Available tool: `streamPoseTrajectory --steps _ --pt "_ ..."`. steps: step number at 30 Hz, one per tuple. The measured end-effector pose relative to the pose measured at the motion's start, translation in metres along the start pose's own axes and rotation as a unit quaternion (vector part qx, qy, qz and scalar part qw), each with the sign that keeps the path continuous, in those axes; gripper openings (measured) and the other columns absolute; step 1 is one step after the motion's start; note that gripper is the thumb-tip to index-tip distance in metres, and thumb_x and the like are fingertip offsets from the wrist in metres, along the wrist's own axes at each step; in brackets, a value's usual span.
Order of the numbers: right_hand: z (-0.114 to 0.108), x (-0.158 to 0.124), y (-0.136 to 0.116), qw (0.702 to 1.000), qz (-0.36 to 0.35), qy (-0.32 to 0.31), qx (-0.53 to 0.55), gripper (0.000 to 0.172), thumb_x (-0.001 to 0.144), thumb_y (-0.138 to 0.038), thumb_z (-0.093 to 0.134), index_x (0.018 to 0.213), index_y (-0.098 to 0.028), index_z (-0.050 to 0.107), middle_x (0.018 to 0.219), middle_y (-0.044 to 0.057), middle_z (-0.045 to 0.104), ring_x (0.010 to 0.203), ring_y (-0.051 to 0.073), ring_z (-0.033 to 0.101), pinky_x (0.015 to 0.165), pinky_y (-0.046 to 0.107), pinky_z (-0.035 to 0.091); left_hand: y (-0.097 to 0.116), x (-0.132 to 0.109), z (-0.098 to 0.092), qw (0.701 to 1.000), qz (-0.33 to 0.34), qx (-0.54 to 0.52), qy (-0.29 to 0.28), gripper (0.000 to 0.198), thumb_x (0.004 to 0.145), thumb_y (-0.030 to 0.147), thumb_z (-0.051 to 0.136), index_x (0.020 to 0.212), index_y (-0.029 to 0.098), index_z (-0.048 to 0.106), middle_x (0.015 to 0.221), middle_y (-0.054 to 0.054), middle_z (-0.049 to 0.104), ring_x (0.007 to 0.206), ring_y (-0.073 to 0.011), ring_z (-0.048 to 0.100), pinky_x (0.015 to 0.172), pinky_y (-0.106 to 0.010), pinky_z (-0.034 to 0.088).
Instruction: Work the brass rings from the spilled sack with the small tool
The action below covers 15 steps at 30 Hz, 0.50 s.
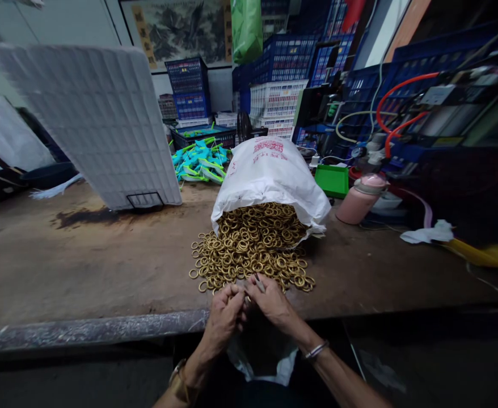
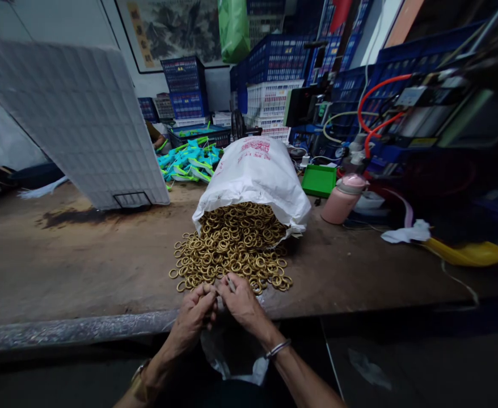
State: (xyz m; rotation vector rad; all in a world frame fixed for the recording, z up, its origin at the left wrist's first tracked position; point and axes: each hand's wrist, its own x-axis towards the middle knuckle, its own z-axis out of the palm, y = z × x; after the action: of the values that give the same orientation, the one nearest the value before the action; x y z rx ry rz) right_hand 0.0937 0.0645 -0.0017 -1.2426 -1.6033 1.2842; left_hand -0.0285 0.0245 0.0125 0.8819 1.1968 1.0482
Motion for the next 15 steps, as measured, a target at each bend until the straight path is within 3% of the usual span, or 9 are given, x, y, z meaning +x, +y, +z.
streamPoseTrajectory --steps 5,15 --pt "0.0005 0.0026 -0.005 0.997 -0.021 0.016 -0.07 0.023 0.075 -0.037 0.048 0.063 -0.018 0.047 0.056 -0.005 0.043 0.054 0.008 0.039 0.052 0.019 0.032 0.0024 -0.001 0.0012 1.0 0.011 0.017 0.005 0.027 0.071 0.042 0.055 0.066 0.017 0.045 0.05 0.006 0.046 0.039 -0.0046 0.04 0.035 -0.014 0.031" --pt "0.0019 0.0015 -0.0055 1.0 0.016 -0.02 0.01 0.025 0.08 -0.037 0.041 0.066 -0.018 0.05 0.052 -0.005 0.048 0.05 0.009 0.043 0.05 0.02 0.034 -0.0039 -0.0024 -0.0034 0.995 -0.024 -0.082 -0.05 0.028 0.074 0.043 0.055 0.072 0.017 0.047 0.057 0.005 0.049 0.041 -0.0038 0.042 0.036 -0.014 0.031"
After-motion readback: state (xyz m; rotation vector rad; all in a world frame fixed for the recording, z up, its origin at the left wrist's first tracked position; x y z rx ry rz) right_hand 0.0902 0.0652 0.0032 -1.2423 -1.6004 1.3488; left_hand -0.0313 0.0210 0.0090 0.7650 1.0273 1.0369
